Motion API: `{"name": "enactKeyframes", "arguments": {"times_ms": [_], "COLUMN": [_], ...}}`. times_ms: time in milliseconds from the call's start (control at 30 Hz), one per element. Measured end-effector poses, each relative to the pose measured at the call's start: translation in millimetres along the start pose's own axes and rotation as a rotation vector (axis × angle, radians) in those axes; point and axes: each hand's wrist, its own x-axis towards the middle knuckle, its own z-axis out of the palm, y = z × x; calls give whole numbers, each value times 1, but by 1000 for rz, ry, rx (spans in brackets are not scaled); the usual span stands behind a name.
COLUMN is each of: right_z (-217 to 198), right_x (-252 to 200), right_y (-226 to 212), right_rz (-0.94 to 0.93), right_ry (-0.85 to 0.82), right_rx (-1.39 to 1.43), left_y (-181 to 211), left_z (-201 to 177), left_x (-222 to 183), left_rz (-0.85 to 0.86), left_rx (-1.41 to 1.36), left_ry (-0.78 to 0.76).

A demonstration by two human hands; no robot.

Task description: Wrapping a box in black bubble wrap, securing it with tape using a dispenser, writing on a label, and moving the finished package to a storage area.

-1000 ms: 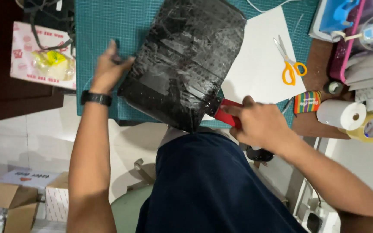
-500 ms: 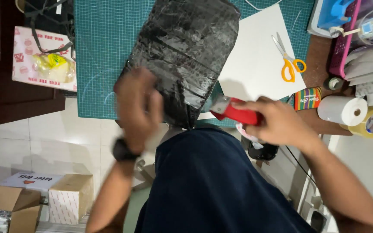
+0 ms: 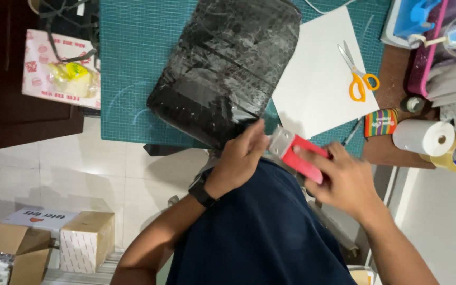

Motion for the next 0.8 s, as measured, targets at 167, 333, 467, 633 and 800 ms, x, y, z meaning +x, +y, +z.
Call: {"name": "enactKeyframes", "arguments": {"times_ms": [167, 333, 467, 633, 800], "right_z": [-8, 7, 6, -1, 5], "right_x": [-7, 18, 44, 15, -19], "right_y": [-21, -45, -83, -25, -1], "right_rz": [-283, -373, -328, -337, -251], "right_ry": [327, 377, 281, 244, 120], "right_rx": [176, 232, 176, 49, -56], "left_y": [18, 4, 33, 11, -94], "left_z": [-7, -33, -94, -237, -277], "left_x": [-11, -25, -17, 8, 65], "left_rz": [-280, -290, -128, 0, -28], "left_rx": [-572, -504, 42, 314, 320], "left_ry": [-9, 222, 409, 562, 521]}}
